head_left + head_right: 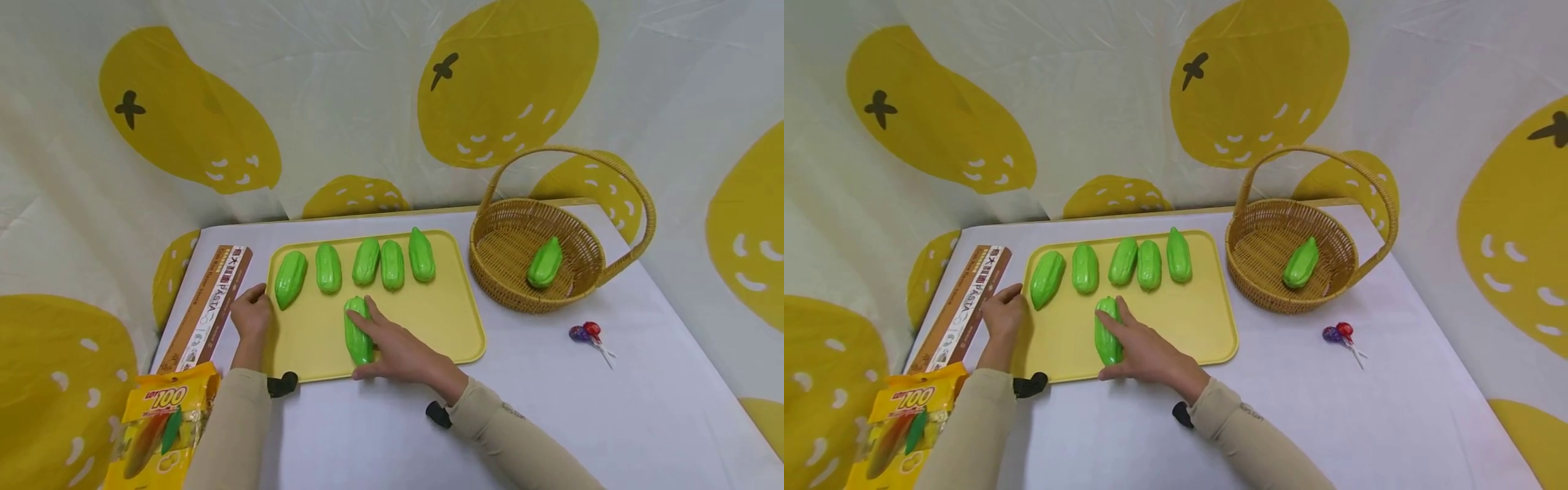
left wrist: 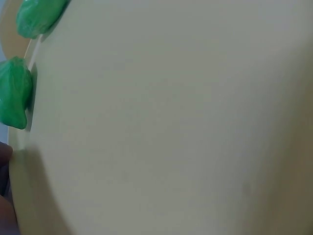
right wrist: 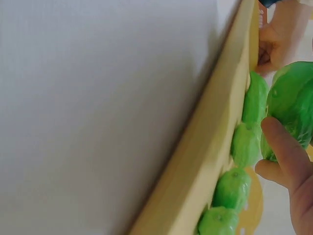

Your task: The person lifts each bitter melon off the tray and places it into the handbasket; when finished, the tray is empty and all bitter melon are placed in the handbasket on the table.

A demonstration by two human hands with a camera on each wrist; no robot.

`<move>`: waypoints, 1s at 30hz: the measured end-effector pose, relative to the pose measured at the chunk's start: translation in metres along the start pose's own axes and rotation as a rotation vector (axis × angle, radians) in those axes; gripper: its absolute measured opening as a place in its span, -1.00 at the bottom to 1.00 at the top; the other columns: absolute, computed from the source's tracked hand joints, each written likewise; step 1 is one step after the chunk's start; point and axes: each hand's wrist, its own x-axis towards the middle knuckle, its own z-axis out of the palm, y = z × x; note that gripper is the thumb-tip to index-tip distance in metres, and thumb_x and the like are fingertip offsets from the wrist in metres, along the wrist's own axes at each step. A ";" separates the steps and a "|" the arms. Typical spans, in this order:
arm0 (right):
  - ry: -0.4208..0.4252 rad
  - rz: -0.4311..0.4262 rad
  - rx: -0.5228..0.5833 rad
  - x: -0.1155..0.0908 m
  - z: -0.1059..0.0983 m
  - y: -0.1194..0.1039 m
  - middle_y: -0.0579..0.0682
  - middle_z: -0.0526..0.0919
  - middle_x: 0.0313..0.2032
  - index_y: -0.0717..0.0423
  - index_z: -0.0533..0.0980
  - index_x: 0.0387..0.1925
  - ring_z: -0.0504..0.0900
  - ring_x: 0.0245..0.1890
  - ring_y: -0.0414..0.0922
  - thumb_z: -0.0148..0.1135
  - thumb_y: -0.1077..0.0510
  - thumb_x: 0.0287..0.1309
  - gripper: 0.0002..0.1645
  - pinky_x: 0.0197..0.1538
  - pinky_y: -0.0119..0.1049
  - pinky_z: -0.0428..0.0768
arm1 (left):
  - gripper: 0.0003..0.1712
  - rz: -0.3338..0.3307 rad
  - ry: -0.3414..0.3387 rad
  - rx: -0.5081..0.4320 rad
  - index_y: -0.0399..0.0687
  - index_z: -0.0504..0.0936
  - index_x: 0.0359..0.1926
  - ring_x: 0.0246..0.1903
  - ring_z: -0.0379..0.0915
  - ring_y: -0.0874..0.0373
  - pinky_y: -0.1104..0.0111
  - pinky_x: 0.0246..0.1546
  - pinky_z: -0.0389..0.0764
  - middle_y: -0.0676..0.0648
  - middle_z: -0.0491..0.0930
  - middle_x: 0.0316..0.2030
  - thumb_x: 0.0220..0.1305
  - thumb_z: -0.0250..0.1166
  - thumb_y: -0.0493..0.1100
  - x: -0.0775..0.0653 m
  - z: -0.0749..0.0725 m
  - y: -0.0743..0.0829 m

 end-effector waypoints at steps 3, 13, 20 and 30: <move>0.032 -0.007 0.022 -0.004 -0.009 0.000 0.24 -0.29 0.63 -0.18 0.00 0.63 0.20 0.54 0.20 0.57 -0.12 0.04 0.27 0.48 0.09 0.38 | -0.56 -0.002 -0.002 0.000 -0.31 0.60 0.24 0.35 0.40 -0.20 0.04 0.40 0.42 -0.35 0.57 0.24 0.44 0.03 -0.30 0.000 0.000 0.000; 0.161 0.000 0.041 -0.021 -0.046 0.008 0.20 -0.32 0.64 -0.14 -0.01 0.63 0.16 0.55 0.21 0.56 -0.12 0.04 0.28 0.42 0.07 0.46 | -0.57 0.004 -0.005 -0.006 -0.31 0.61 0.23 0.36 0.39 -0.22 0.03 0.41 0.41 -0.36 0.57 0.24 0.45 0.03 -0.30 0.000 -0.002 0.001; 0.255 0.007 0.083 -0.033 -0.074 0.015 0.21 -0.36 0.63 -0.12 -0.04 0.64 0.03 0.59 0.23 0.55 -0.08 0.06 0.28 0.39 0.08 0.48 | -0.57 0.003 -0.010 -0.017 -0.32 0.61 0.23 0.36 0.38 -0.22 0.02 0.40 0.42 -0.37 0.56 0.24 0.45 0.03 -0.29 0.000 -0.003 0.001; 0.348 0.077 0.117 -0.048 -0.107 0.035 0.09 -0.46 0.64 -0.15 -0.12 0.64 -0.15 0.63 0.21 0.55 -0.07 0.06 0.33 0.33 0.03 0.56 | -0.56 0.006 -0.014 -0.013 -0.32 0.60 0.24 0.34 0.40 -0.21 0.03 0.38 0.44 -0.36 0.57 0.24 0.45 0.03 -0.29 0.001 0.000 -0.001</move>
